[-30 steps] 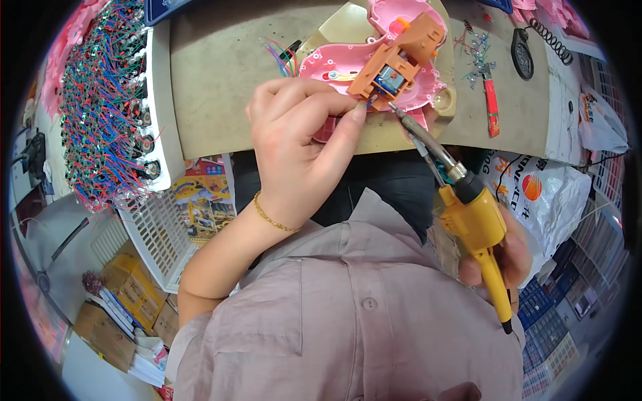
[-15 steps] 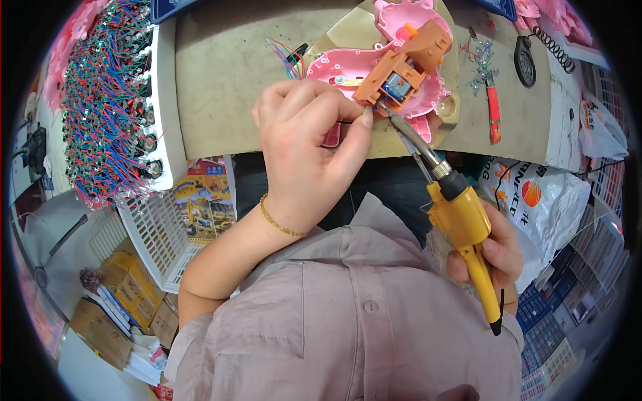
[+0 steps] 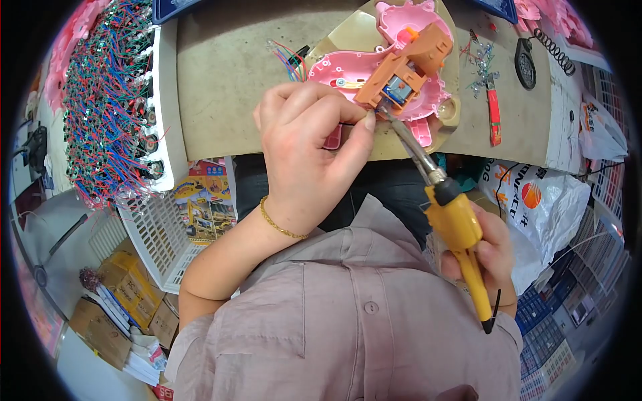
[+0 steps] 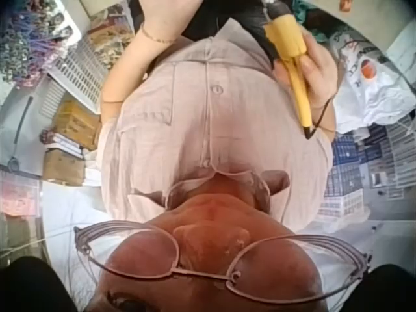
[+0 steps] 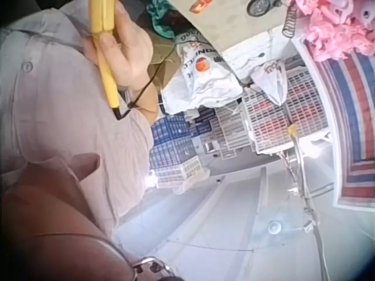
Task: Assembling electronic and mechanical components inside a toy pony housing.
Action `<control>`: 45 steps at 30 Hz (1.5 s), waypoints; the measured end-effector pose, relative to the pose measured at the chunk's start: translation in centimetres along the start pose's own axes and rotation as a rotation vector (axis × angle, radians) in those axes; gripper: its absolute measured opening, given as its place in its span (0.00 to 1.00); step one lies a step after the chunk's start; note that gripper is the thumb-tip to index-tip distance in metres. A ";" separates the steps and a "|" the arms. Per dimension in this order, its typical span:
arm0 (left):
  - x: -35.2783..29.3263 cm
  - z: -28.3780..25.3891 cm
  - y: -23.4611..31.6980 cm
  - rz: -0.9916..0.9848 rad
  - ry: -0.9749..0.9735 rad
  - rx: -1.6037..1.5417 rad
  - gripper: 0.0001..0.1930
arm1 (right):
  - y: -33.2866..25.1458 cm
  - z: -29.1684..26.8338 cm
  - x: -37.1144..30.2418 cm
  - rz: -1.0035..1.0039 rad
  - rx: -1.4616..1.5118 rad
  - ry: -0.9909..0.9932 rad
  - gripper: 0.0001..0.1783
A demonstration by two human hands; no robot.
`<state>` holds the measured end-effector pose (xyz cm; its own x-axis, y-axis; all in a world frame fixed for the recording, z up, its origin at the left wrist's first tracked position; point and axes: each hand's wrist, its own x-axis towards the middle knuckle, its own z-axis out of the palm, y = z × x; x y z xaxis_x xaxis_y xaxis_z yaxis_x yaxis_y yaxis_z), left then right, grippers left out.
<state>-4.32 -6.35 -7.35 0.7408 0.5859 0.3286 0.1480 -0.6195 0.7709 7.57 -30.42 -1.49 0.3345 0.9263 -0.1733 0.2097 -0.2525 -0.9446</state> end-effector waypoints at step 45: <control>4.0 -2.8 1.6 0.190 -0.166 0.313 0.05 | 0.8 0.4 2.2 -0.590 -0.045 0.388 0.36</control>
<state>-2.95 -3.58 -3.26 0.8663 0.3693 0.3365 0.1719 -0.8527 0.4932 8.06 -28.49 -2.78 0.4550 0.7474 0.4841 0.4917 0.2424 -0.8363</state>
